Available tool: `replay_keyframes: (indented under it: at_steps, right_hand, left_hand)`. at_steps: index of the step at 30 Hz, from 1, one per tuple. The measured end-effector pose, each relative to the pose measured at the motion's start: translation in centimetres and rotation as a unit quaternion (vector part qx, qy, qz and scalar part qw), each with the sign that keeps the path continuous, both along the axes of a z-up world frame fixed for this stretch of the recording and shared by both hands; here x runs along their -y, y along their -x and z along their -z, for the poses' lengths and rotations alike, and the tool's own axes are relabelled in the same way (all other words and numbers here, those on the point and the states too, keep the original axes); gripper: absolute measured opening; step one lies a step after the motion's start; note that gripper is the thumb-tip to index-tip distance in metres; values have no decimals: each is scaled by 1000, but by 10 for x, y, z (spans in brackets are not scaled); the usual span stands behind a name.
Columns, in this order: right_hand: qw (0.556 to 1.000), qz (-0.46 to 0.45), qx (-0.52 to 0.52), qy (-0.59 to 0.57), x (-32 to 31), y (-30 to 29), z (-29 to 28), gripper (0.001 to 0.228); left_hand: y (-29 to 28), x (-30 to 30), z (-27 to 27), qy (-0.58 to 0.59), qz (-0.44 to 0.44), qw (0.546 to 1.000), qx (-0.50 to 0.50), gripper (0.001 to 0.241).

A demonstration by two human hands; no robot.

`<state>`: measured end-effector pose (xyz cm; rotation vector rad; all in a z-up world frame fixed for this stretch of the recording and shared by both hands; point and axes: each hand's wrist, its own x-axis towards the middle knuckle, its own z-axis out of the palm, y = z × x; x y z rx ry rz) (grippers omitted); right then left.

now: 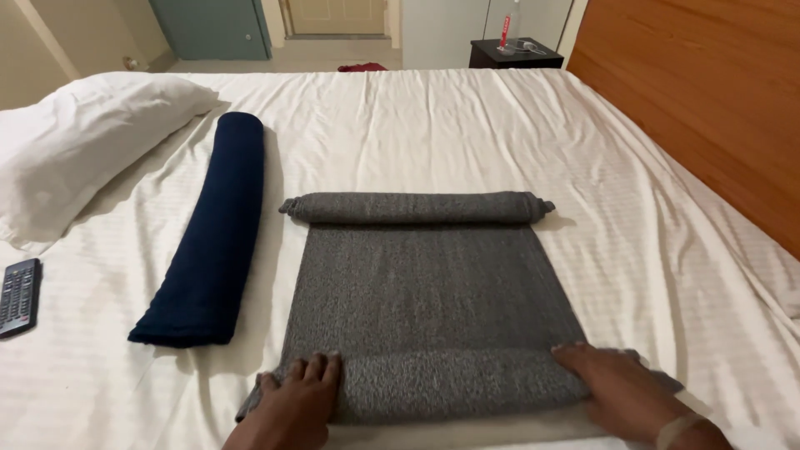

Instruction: The person rolls a gray towel on a bed into a tight cylindrical shape. They repeatedly smooth and adjust the roll to ensure it is compact and uniform, finishing with a neatly rolled towel.

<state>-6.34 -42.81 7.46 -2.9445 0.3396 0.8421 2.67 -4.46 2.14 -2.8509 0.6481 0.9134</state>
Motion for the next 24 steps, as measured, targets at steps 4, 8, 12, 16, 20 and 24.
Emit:
replay_keyframes:
  at_steps: [4, 8, 12, 16, 20, 24]
  right_hand:
    - [1000, 6, -16, -2, 28, -10, 27, 69]
    - [995, 8, 48, -82, 34, -47, 19, 68]
    - [975, 10, 112, -190, 30, -73, 18, 67]
    - [948, -126, 228, -183, 11, -159, 49, 67]
    - [955, -187, 204, -104, -7, -238, 47, 61]
    - [990, -116, 83, -25, -28, -287, 22, 50]
  left_hand:
    - [-25, -9, 44, -36, 3, 999, -11, 78]
    - [-71, -9, 37, -38, 21, 993, -113, 63]
    - [-94, 15, -46, 74, -40, 995, -52, 62]
    - [-154, 46, -34, 85, -30, 996, 12, 62]
    - [-233, 66, 19, 31, 13, 997, 63, 49]
    - [-301, 82, 40, 55, -23, 997, 48, 46]
